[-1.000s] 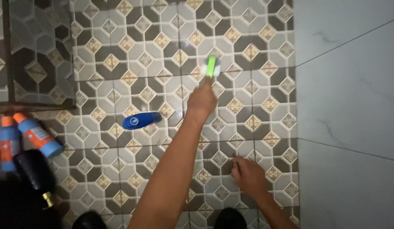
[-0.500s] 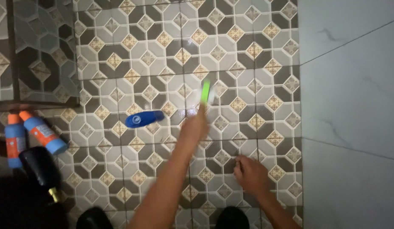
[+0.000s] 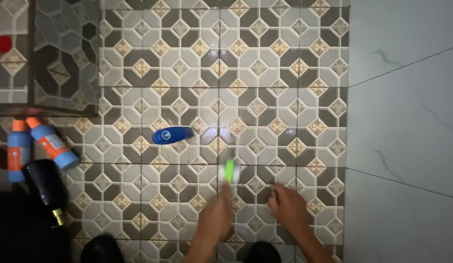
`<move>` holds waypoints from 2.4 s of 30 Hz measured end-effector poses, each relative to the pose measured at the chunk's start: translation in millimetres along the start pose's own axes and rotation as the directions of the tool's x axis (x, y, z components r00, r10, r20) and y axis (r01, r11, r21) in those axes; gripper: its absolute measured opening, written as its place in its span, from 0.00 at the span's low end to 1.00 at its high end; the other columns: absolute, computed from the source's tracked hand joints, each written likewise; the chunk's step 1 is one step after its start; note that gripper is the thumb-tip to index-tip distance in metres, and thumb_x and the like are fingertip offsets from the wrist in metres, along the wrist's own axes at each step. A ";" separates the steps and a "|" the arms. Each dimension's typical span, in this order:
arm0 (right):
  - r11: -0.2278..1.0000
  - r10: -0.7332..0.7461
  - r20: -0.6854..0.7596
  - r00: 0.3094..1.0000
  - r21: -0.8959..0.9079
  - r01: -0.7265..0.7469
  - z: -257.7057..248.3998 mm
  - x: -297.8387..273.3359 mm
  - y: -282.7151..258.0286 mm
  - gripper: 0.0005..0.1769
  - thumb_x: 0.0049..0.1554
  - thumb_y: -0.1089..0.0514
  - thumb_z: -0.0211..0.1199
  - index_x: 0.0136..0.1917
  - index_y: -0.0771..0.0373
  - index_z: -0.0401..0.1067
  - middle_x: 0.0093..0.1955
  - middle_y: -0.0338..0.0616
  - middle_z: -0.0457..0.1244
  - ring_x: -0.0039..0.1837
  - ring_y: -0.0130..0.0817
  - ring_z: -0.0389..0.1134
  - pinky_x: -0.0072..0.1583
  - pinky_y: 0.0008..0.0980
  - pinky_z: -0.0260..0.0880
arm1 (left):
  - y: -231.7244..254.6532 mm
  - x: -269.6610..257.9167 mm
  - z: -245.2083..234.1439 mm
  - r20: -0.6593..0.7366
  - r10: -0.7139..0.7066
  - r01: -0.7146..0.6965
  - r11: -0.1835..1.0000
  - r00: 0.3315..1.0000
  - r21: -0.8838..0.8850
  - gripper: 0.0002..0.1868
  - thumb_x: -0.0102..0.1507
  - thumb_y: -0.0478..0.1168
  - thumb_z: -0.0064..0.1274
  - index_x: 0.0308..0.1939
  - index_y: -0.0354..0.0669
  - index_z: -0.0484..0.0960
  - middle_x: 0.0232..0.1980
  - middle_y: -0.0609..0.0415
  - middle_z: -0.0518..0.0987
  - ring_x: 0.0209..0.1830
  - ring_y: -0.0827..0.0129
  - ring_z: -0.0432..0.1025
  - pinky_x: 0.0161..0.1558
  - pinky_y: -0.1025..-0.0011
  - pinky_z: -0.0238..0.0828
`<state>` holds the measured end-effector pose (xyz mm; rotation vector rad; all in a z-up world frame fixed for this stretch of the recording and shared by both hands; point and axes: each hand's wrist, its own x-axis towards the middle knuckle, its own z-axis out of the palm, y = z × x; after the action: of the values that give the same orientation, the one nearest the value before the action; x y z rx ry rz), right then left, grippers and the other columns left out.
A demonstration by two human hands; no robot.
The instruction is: Scrubbing floor tiles in a bathroom using a brush and cleaning liquid.
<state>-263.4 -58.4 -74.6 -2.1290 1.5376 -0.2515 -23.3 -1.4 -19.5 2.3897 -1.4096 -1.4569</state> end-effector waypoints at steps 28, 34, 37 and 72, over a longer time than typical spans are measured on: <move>1.000 0.025 0.077 0.997 -0.005 -0.025 4.5 1.0 7.4 0.16 0.52 0.51 0.63 0.54 0.52 0.74 0.41 0.39 0.71 0.42 0.42 0.71 0.45 0.39 0.69 | 71.8 192.3 -128.4 -0.301 0.083 -0.109 0.992 0.950 -0.070 0.29 0.63 0.36 0.37 0.70 0.41 0.65 0.48 0.30 0.81 0.46 0.34 0.77 0.49 0.42 0.73; 0.998 0.064 0.128 0.990 -0.033 -0.060 11.8 -3.5 14.9 0.15 0.52 0.50 0.62 0.52 0.52 0.73 0.40 0.40 0.70 0.42 0.44 0.70 0.45 0.42 0.68 | 6.3 21.5 -26.3 -0.084 -0.029 0.019 0.993 0.996 -0.114 0.35 0.73 0.46 0.34 0.83 0.57 0.42 0.32 0.50 0.73 0.26 0.60 0.69 0.27 0.61 0.67; 0.998 0.056 0.121 0.991 -0.017 -0.054 12.3 5.7 13.7 0.18 0.51 0.50 0.62 0.55 0.51 0.73 0.43 0.40 0.71 0.44 0.45 0.71 0.46 0.42 0.69 | -9.5 -9.2 -6.2 -0.144 0.041 -0.062 0.988 0.989 -0.143 0.30 0.71 0.44 0.36 0.78 0.50 0.54 0.31 0.49 0.75 0.24 0.58 0.70 0.26 0.58 0.68; 0.999 0.027 -0.035 0.999 0.040 -0.026 -0.9 0.9 -1.8 0.13 0.51 0.53 0.63 0.51 0.53 0.76 0.39 0.42 0.71 0.41 0.45 0.71 0.42 0.41 0.67 | 59.6 39.7 -50.3 0.102 -0.007 0.036 0.958 0.995 -0.283 0.37 0.73 0.60 0.14 0.44 0.42 0.79 0.35 0.51 0.74 0.32 0.62 0.69 0.40 0.59 0.69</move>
<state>-262.0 -59.1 -73.1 -2.0823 1.5670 -0.3096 -21.7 -85.0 6.3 2.1893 -1.1014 -1.6762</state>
